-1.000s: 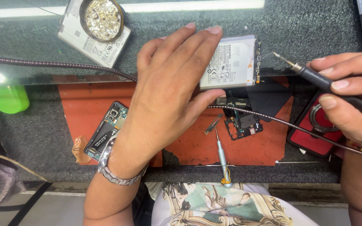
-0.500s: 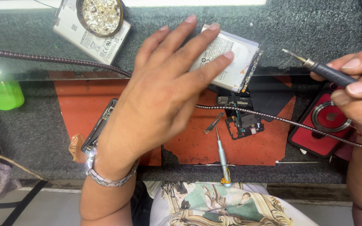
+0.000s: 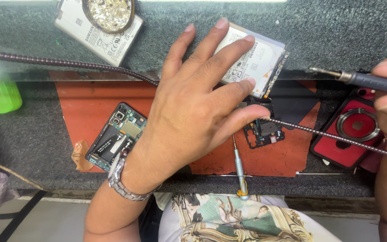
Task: The person uses a soldering iron to apply solder to the connector contacts on a Samsung smartphone battery. They repeatedly dip the iron tip into a small container of solder paste and then touch the battery terminals. The battery is held in the left hand while the right hand manipulates the tool.
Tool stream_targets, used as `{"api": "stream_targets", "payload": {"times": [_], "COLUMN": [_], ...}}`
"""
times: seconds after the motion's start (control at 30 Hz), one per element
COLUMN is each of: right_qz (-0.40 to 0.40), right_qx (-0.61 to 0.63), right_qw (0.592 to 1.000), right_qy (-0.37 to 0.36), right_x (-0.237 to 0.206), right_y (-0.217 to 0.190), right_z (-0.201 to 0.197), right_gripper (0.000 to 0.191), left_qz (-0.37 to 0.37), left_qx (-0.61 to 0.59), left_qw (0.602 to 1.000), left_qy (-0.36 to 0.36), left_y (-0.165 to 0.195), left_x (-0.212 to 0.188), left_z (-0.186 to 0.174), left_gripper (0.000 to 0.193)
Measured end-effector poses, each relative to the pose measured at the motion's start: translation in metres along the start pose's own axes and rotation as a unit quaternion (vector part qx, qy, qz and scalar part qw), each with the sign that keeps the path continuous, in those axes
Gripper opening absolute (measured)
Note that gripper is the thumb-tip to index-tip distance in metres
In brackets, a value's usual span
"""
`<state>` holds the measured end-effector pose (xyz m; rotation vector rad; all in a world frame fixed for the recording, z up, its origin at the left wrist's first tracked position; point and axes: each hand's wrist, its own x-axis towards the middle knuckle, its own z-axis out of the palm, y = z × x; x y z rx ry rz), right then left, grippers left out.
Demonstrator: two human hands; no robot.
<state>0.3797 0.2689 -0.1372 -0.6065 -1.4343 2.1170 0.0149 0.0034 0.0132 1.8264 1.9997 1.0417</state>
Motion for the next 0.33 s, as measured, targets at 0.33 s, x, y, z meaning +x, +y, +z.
{"api": "stream_targets", "payload": {"times": [0.33], "right_qz": [-0.026], "right_qx": [-0.203], "right_qw": [0.978], "right_qy": [-0.034], "right_x": [0.008], "right_y": [-0.025], "right_z": [0.057], "right_gripper": [0.027], "left_qz": [0.004], "left_qx": [0.005], "left_qw": [1.0], "left_qy": [0.01], "left_y": [0.0], "left_x": [0.003], "left_z": [0.007], "left_gripper": [0.042]}}
